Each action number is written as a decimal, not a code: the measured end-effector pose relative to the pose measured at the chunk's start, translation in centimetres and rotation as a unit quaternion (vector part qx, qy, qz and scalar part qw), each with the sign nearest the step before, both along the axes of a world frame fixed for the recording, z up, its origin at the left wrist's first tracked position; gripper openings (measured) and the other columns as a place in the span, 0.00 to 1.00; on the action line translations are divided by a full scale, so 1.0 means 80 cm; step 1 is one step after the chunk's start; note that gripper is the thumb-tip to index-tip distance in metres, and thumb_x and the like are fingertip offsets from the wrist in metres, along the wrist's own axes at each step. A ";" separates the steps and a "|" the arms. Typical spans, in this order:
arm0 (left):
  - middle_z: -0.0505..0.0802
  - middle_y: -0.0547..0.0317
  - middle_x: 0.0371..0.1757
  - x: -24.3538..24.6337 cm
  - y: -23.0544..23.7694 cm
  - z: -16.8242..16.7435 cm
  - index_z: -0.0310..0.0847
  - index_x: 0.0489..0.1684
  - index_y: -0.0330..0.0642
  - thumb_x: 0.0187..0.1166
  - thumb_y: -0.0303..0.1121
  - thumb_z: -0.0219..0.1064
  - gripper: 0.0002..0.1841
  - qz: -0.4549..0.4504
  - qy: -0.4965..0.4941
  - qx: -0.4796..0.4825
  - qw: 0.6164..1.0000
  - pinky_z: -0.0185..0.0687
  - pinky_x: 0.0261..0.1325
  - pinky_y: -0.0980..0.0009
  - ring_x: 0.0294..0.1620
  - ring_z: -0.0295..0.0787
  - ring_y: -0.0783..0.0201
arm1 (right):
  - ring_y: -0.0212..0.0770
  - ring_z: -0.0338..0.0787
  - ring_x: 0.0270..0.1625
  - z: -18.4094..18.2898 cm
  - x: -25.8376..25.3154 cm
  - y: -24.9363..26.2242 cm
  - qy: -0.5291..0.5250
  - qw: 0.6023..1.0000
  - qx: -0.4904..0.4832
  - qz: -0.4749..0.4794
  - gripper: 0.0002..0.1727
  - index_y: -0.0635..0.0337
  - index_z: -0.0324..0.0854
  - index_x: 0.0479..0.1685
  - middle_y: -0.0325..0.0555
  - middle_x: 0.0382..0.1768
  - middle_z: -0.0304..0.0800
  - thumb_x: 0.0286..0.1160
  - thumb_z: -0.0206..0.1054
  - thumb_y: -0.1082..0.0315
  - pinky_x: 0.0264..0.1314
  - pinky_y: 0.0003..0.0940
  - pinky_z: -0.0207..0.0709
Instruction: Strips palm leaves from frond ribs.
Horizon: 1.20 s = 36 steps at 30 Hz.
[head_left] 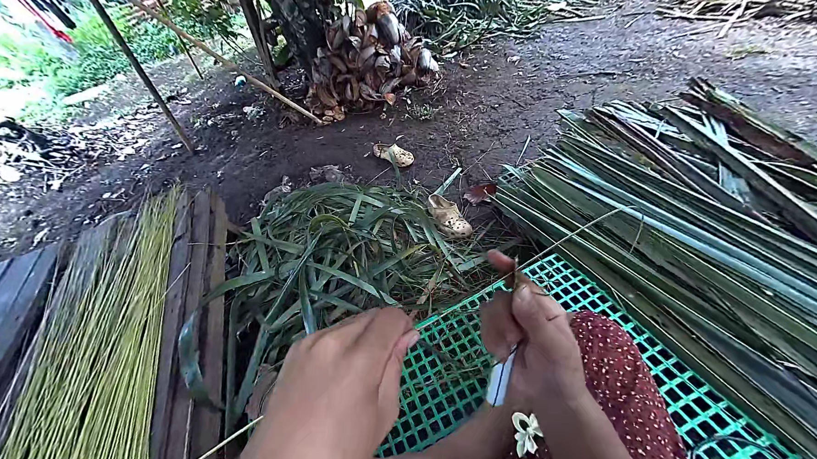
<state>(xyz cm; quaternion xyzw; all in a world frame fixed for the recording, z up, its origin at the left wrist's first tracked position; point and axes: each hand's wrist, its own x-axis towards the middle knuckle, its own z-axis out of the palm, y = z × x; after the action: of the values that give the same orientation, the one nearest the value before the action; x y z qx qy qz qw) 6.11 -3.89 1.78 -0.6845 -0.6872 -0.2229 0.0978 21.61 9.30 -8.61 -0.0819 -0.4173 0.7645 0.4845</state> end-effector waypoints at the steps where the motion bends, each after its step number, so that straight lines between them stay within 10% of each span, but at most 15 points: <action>1: 0.89 0.62 0.23 -0.005 -0.004 0.001 0.87 0.32 0.46 0.84 0.38 0.57 0.14 0.008 0.000 -0.003 1.000 0.77 0.22 0.70 0.21 0.84 0.67 | 0.18 0.75 0.15 -0.002 0.005 0.018 -0.017 0.999 -0.006 -0.030 0.21 0.51 0.77 0.73 0.21 0.13 0.77 0.89 0.56 0.53 0.20 0.15 0.72; 7: 0.92 0.53 0.26 -0.056 -0.032 0.008 0.89 0.37 0.39 0.85 0.39 0.56 0.17 0.102 0.027 -0.031 0.994 0.81 0.24 0.55 0.22 0.88 0.55 | 0.20 0.68 0.09 -0.016 0.054 0.159 -0.089 0.973 -0.075 -0.199 0.23 0.49 0.76 0.69 0.23 0.10 0.68 0.96 0.34 0.60 0.13 0.15 0.67; 18: 0.90 0.28 0.39 -0.215 -0.103 0.026 0.83 0.51 0.29 0.91 0.40 0.50 0.21 0.448 0.078 0.088 0.886 0.73 0.39 0.25 0.39 0.87 0.26 | 0.22 0.67 0.12 -0.114 0.084 0.303 -0.040 0.867 -0.338 -0.363 0.14 0.47 0.66 0.44 0.26 0.13 0.63 0.97 0.38 0.57 0.18 0.15 0.66; 23: 0.92 0.37 0.31 -0.159 -0.067 0.041 0.87 0.45 0.27 0.88 0.32 0.55 0.17 0.345 0.037 0.067 0.935 0.79 0.36 0.38 0.29 0.89 0.41 | 0.25 0.80 0.22 -0.090 -0.004 0.190 -0.281 0.941 -0.190 -0.004 0.19 0.53 0.74 0.47 0.28 0.19 0.77 0.97 0.37 0.60 0.32 0.23 0.79; 27: 0.92 0.55 0.26 -0.125 -0.037 0.028 0.88 0.41 0.35 0.84 0.36 0.55 0.16 0.235 0.013 0.043 0.971 0.81 0.29 0.61 0.23 0.87 0.63 | 0.19 0.77 0.24 -0.030 -0.064 0.091 -0.204 0.953 0.022 0.224 0.19 0.50 0.82 0.47 0.21 0.21 0.78 0.88 0.42 0.63 0.34 0.18 0.75; 31: 0.93 0.60 0.26 -0.101 -0.029 0.025 0.90 0.40 0.38 0.83 0.35 0.58 0.14 0.168 -0.040 -0.002 0.985 0.81 0.29 0.73 0.24 0.87 0.72 | 0.18 0.72 0.22 0.026 -0.105 0.042 -0.048 0.952 0.049 0.297 0.26 0.59 0.68 0.81 0.18 0.19 0.72 0.87 0.50 0.60 0.33 0.17 0.72; 36: 0.91 0.64 0.25 -0.103 -0.045 0.022 0.90 0.37 0.39 0.81 0.34 0.59 0.13 0.130 -0.071 -0.035 0.988 0.77 0.30 0.83 0.24 0.83 0.80 | 0.19 0.74 0.20 0.041 -0.113 0.046 -0.024 0.975 -0.003 0.222 0.21 0.59 0.79 0.68 0.21 0.16 0.73 0.90 0.45 0.63 0.31 0.18 0.73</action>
<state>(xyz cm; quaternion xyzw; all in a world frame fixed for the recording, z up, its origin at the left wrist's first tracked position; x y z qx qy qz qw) -2.14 -7.46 3.54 -0.5744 -0.7831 -0.2324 0.0528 12.56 12.94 -5.31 -0.0069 -0.4345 0.8517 0.2927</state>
